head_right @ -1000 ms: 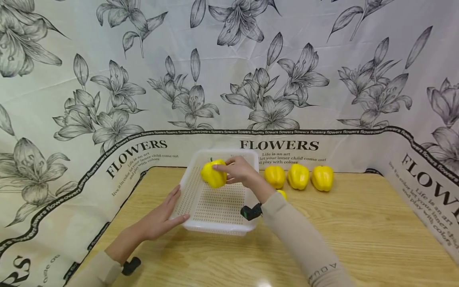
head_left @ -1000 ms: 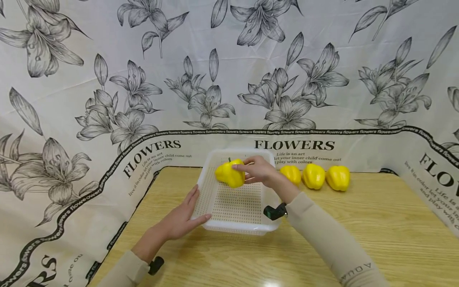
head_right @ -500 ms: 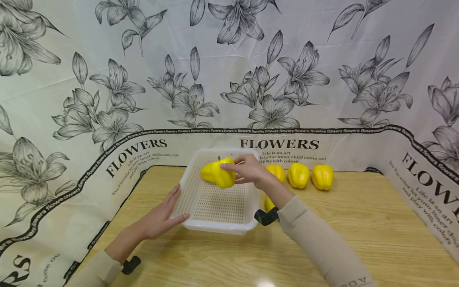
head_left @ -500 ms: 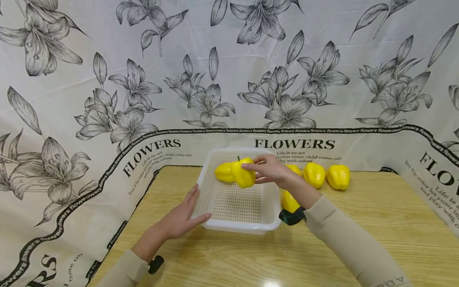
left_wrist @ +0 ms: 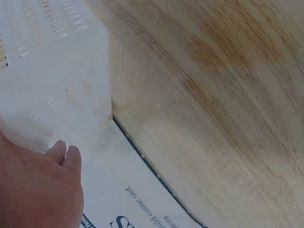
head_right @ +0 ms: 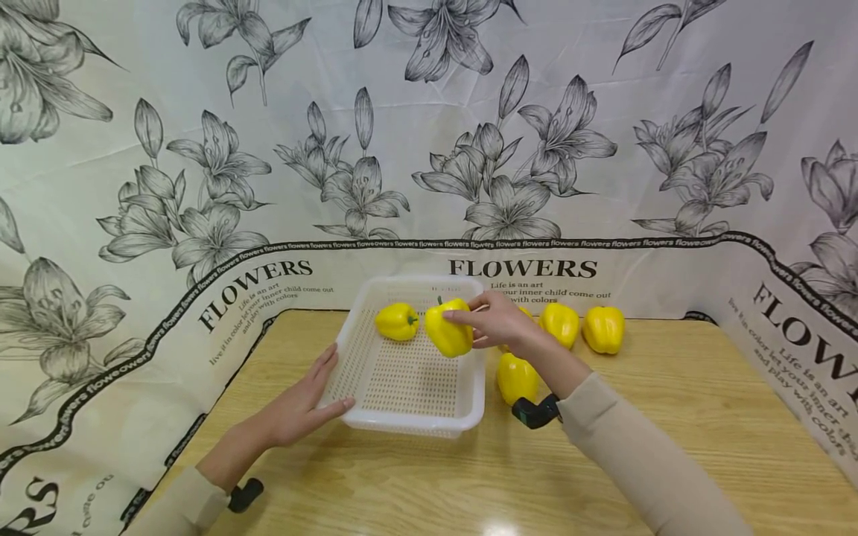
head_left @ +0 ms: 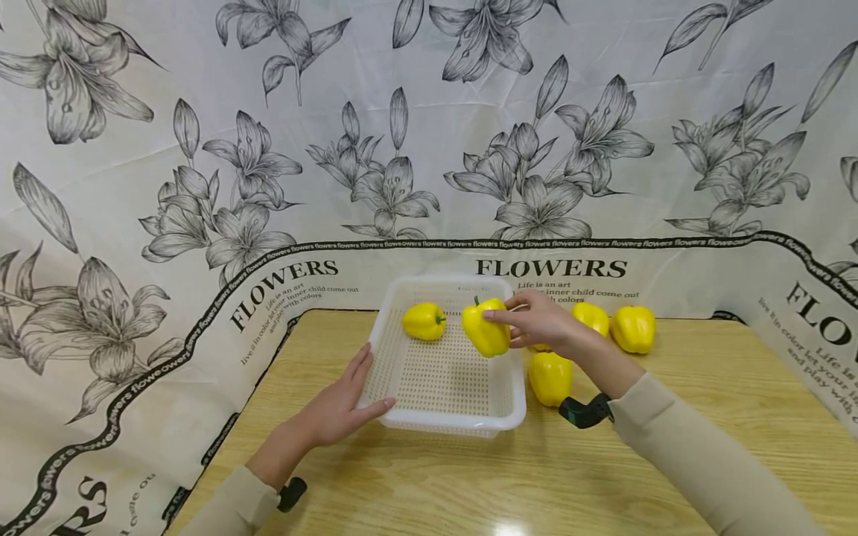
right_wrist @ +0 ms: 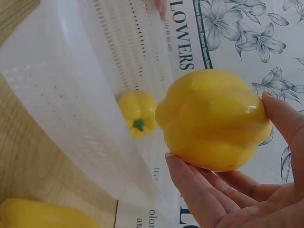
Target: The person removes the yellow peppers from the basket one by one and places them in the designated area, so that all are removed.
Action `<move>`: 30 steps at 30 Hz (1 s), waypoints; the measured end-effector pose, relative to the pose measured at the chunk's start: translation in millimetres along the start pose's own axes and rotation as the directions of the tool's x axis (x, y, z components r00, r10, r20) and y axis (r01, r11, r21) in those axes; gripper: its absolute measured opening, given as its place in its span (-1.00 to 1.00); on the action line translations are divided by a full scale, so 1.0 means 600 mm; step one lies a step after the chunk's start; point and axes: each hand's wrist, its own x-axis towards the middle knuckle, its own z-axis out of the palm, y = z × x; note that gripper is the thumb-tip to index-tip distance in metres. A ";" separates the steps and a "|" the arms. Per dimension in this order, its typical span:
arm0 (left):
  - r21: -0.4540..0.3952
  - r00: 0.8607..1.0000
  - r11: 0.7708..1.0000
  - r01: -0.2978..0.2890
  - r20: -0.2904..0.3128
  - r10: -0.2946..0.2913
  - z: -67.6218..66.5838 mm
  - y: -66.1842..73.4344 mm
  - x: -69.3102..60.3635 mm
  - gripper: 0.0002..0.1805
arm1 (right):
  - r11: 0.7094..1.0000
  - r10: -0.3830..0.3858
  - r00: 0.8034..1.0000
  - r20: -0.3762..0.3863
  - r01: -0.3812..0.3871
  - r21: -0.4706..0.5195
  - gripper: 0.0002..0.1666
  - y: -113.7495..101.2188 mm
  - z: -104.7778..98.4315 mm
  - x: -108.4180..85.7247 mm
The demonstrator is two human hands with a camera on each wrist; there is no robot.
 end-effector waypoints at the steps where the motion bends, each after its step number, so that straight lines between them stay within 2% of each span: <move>1: -0.004 1.000 1.000 -0.002 0.001 0.002 0.000 0.001 0.000 0.17 | 1.000 0.009 1.000 -0.008 -0.009 -0.012 -0.12 0.003 -0.005 -0.003; 7: -0.007 1.000 1.000 -0.009 0.005 0.009 0.001 0.001 0.000 0.17 | 0.997 0.032 0.999 -0.032 -0.034 -0.066 -0.09 0.021 -0.031 -0.018; 18: -0.014 1.000 1.000 -0.017 -0.007 0.017 0.003 -0.002 0.000 0.17 | 0.997 0.026 0.998 -0.053 -0.029 -0.065 0.04 0.050 -0.079 -0.050; 25: -0.008 0.999 0.999 -0.031 -0.017 0.030 0.004 -0.002 0.000 0.17 | 0.994 0.034 0.995 -0.097 -0.044 -0.101 0.03 0.073 -0.116 -0.076; 30: -0.016 0.999 0.999 -0.031 -0.016 0.031 0.002 -0.001 0.000 0.17 | 0.995 0.043 0.994 -0.097 -0.052 -0.091 0.01 0.095 -0.139 -0.090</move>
